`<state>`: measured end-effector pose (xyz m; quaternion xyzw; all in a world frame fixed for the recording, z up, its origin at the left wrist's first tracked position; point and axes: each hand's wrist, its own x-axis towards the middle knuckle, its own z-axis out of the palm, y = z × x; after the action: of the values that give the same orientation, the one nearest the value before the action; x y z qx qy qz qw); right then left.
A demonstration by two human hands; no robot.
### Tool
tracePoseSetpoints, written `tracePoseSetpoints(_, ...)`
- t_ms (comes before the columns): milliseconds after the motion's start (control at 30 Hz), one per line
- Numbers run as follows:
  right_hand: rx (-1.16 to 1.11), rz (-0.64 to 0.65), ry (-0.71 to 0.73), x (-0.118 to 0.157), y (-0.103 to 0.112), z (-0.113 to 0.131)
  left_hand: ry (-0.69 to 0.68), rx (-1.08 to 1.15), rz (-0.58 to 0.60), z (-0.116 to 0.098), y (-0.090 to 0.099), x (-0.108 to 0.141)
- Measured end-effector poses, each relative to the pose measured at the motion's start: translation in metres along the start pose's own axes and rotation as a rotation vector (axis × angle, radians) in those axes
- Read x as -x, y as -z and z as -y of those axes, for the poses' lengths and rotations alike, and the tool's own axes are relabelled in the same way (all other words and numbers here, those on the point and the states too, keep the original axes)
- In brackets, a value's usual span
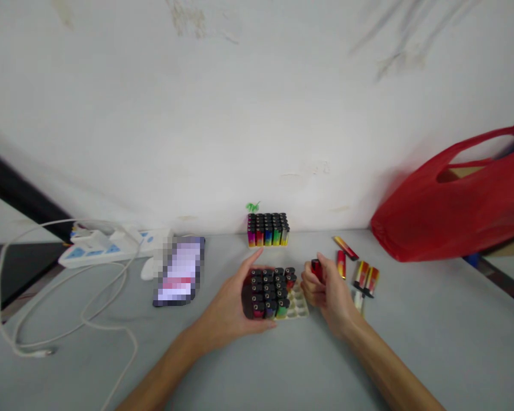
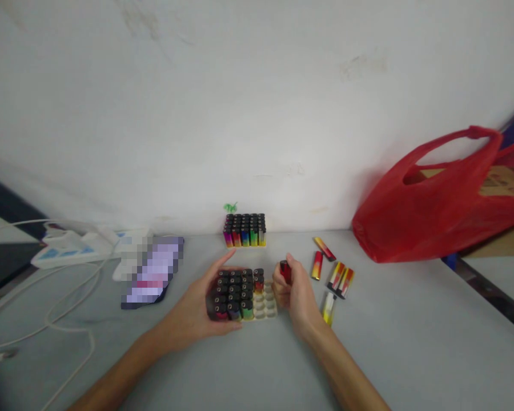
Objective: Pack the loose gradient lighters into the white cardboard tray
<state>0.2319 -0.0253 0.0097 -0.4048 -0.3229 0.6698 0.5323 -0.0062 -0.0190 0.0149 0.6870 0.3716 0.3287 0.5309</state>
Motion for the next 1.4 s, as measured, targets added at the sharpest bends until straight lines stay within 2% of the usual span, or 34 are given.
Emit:
tracePoseSetpoints(100, 0.036, -0.025, 0.036, 0.000, -0.003, 0.000, -0.013, -0.008, 0.002, 0.002, 0.000, 0.000)
tracePoseSetpoints(333, 0.205, -0.079, 0.284, 0.006, -0.004, 0.002, -0.013, -0.029, 0.014, 0.003, 0.001, 0.000)
tracePoseSetpoints(533, 0.379, -0.054, 0.337, 0.005, -0.002, 0.011, -0.032, -0.052, 0.027, 0.004, 0.001, -0.001)
tracePoseSetpoints(733, 0.457, 0.090, 0.288, 0.011, 0.003, 0.030, -0.043, -0.092, 0.012, 0.005, 0.002, -0.001)
tracePoseSetpoints(933, 0.534, 0.154, 0.267, 0.016, 0.014, 0.044, -0.019, -0.099, 0.007, 0.004, 0.002, -0.001)
tracePoseSetpoints(1133, 0.630, 0.294, 0.213, 0.018, 0.015, 0.043, -0.029, -0.156, 0.000, 0.005, 0.001, 0.000)
tracePoseSetpoints(1400, 0.671, 0.315, 0.185, 0.015, 0.013, 0.038, -0.011, -0.179, -0.007, 0.005, 0.001, 0.001)
